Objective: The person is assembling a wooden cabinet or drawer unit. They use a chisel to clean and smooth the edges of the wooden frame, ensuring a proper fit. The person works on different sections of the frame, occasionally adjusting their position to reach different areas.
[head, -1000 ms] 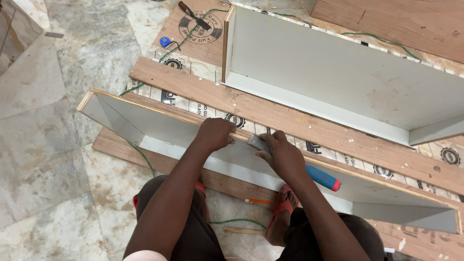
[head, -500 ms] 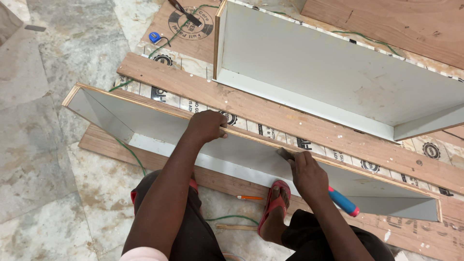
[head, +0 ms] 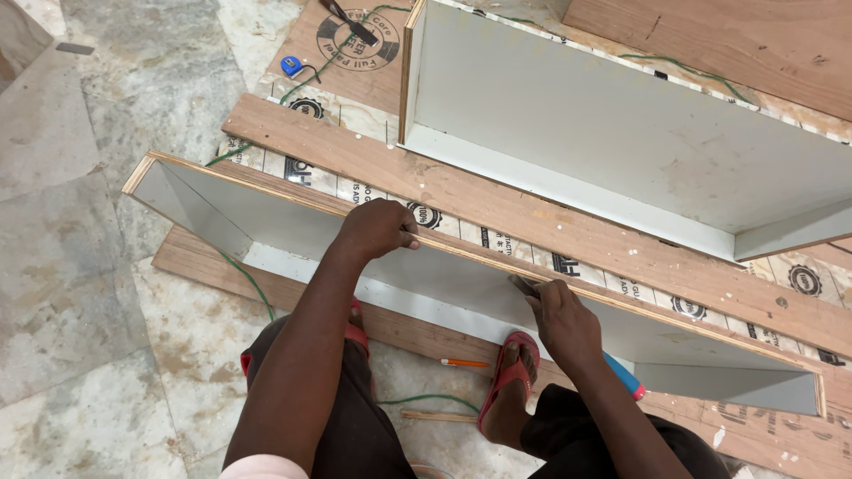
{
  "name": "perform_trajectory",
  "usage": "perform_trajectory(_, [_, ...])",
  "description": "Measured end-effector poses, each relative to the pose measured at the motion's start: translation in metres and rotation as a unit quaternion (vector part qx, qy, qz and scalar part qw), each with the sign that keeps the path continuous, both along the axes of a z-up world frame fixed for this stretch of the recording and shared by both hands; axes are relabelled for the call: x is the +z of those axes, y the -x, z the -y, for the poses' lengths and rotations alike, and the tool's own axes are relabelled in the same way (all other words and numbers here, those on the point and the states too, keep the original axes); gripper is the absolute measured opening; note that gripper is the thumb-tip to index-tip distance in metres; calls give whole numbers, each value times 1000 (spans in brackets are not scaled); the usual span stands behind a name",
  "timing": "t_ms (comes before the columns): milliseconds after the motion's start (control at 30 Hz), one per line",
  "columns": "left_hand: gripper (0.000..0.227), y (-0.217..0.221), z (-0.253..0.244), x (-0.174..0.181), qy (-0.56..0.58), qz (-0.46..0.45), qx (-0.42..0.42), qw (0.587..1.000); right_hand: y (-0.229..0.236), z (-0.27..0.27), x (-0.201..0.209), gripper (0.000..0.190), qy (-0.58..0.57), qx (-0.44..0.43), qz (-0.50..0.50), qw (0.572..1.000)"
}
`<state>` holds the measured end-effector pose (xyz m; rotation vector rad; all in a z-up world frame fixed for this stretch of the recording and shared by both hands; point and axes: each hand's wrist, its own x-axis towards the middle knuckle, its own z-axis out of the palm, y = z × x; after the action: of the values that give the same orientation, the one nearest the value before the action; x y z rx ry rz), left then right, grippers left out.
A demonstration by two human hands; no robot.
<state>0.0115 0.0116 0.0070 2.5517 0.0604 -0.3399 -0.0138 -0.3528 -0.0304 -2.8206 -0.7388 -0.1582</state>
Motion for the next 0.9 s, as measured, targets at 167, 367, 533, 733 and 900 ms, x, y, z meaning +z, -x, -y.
perform_trajectory(167, [22,-2,-3,-3,8,4,-4,1000,0,-5,0,26,-34,16,22,999])
perform_trajectory(367, [22,-3,-2,-4,8,-4,1,1000,-3,-57,-4,27,-13,14,-34,999])
perform_trajectory(533, [20,1,-12,-8,46,38,-16,998,0,-57,-5,27,-19,13,-22,1000])
perform_trajectory(733, [15,-1,-18,-8,72,35,18,997,6,-23,0,24,-41,-18,3,999])
perform_trajectory(900, [16,-4,-11,-7,41,40,16,998,3,-58,6,25,-58,-36,-60,996])
